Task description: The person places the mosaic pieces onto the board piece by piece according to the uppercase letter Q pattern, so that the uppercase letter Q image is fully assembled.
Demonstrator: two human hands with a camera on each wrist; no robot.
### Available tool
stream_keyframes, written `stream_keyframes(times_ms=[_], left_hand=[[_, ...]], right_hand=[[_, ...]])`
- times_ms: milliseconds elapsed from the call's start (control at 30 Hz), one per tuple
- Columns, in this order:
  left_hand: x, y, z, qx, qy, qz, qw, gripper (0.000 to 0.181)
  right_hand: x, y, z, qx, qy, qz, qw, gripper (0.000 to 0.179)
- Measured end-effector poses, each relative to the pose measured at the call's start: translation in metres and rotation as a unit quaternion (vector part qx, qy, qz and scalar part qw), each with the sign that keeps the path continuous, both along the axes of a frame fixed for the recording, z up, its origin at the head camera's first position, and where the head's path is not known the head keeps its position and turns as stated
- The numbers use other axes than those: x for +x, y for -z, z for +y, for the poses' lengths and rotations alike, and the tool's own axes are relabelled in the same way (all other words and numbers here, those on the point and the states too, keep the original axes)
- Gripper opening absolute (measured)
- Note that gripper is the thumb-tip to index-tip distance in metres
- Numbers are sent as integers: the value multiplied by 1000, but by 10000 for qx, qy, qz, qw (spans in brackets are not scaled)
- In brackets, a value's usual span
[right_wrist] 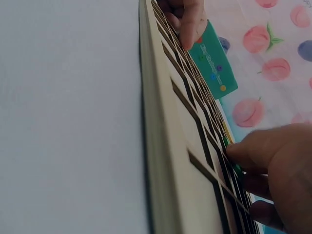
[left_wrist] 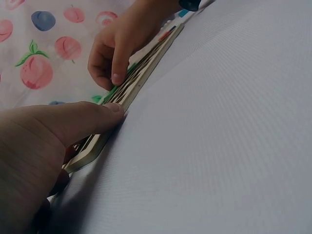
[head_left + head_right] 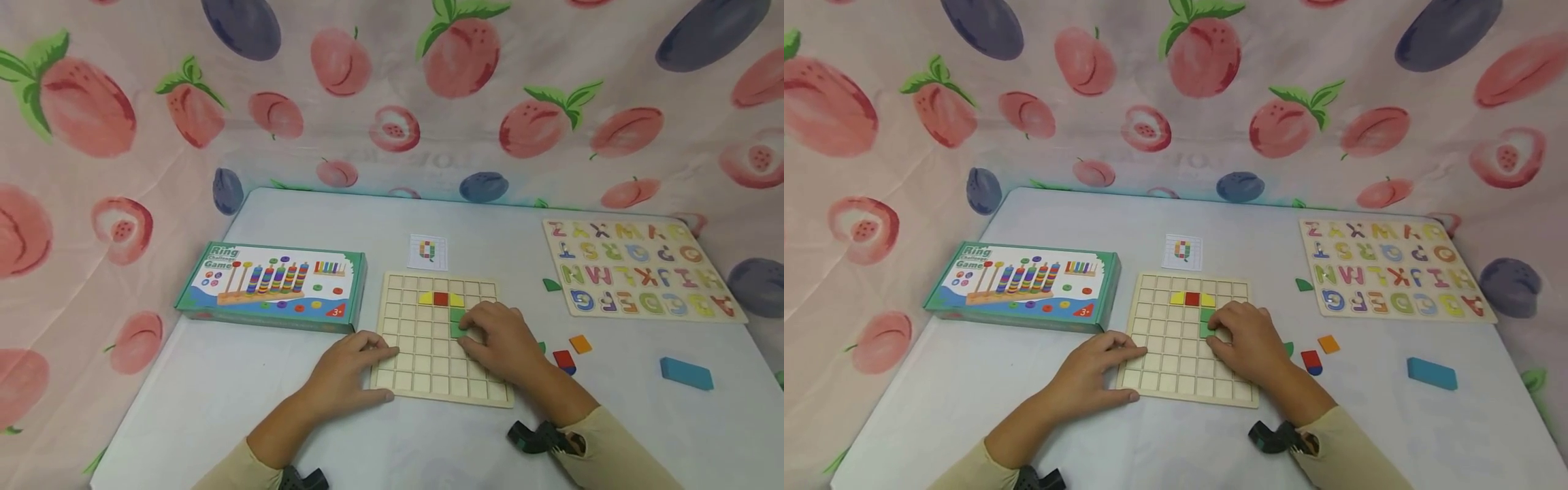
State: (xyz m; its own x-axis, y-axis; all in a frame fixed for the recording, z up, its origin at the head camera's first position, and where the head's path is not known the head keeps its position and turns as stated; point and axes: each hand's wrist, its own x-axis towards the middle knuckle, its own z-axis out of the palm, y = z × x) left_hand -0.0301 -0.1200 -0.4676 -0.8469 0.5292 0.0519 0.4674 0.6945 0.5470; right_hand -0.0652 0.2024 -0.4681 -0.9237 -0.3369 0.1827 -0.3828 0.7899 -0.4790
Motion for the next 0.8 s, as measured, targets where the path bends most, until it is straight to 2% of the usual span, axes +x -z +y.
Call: stream_keyframes(times_ms=[233, 500, 800], left_hand=[[0, -1, 1, 13, -43, -18, 10000, 66], [-1, 1, 1, 28, 11, 43, 10000, 68], [1, 0, 2, 45, -36, -12, 10000, 67]], right_hand=[[2, -1, -7, -147, 273, -56, 9995, 15], [9, -3, -5, -5, 483, -212, 9986, 14], [16, -10, 17, -299, 773, -460, 9955, 15]])
